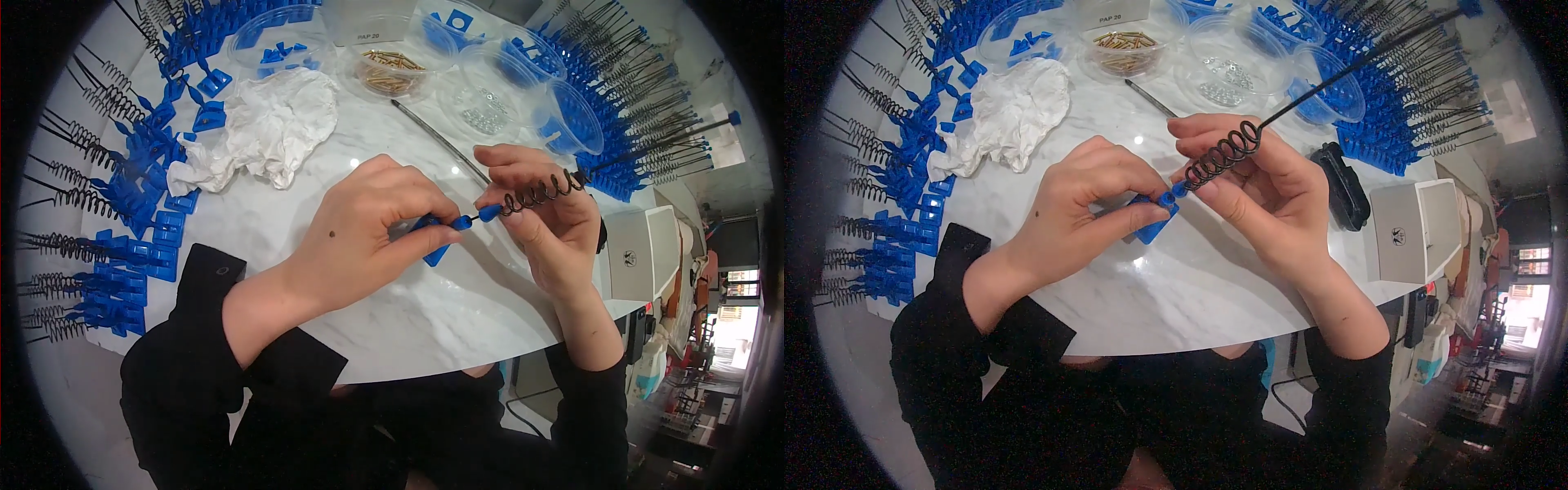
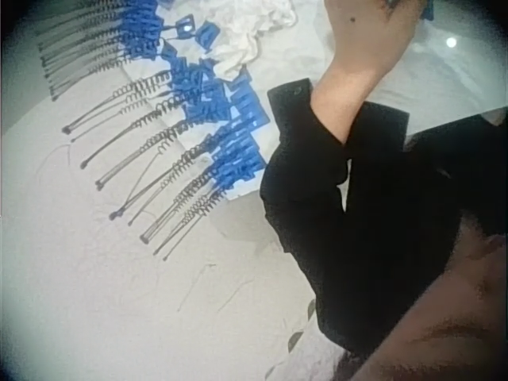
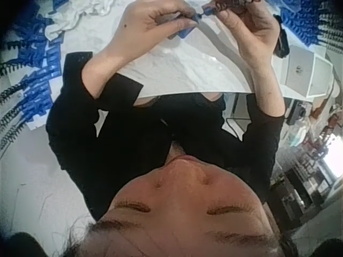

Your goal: The person assembles small blue plastic parts with metal springs and wires at a table, using a screwdriver and tweezers.

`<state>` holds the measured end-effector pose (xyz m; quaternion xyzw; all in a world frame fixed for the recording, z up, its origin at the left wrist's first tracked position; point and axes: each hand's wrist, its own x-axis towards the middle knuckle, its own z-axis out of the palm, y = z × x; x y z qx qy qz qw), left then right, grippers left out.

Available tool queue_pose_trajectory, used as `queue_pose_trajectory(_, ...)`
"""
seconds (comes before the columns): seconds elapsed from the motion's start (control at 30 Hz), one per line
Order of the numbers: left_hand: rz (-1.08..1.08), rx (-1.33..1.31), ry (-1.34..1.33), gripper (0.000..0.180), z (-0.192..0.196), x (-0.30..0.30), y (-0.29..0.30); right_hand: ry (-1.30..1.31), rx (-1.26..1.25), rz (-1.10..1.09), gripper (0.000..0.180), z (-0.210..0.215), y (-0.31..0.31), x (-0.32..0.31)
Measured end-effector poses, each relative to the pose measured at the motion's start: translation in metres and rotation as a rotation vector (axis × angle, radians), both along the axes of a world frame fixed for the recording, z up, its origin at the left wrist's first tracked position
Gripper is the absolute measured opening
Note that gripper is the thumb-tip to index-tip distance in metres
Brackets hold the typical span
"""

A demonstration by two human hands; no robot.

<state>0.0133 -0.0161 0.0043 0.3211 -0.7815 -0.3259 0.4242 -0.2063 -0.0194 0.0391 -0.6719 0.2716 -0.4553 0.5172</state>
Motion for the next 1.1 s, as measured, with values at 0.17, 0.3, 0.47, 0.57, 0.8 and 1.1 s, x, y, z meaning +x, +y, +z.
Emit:
queue_pose_trajectory(0.17, -0.002, 0.0, 0.012, 0.012, -0.0007, 0.0007, -0.0006, 0.056, -0.034, -0.008, 0.019, 0.0002, -0.0006, -0.0005)
queue_pose_trajectory(0.3, 0.0, 0.013, 0.01, 0.013, -0.0009, 0.0003, 0.0003, 0.005, -0.008, -0.014, 0.018, -0.0018, -0.0006, -0.0005)
queue_pose_trajectory(0.47, 0.004, 0.039, 0.025, 0.014, -0.0002, -0.0003, 0.0043, 0.011, -0.06, 0.034, 0.024, -0.0041, -0.0013, -0.0013)
queue_pose_trajectory(0.57, 0.012, 0.051, 0.035, 0.013, -0.0019, -0.0018, 0.005, 0.048, -0.04, 0.011, 0.026, -0.0065, 0.0006, -0.0019)
queue_pose_trajectory(0.8, 0.027, 0.053, 0.038, 0.011, 0.0002, -0.0005, 0.0057, -0.016, 0.042, -0.037, 0.026, -0.0028, 0.005, 0.0025)
queue_pose_trajectory(1.1, 0.033, 0.019, 0.053, 0.013, -0.0012, -0.0017, 0.0056, 0.021, 0.035, -0.094, 0.028, -0.002, 0.0079, 0.0047)
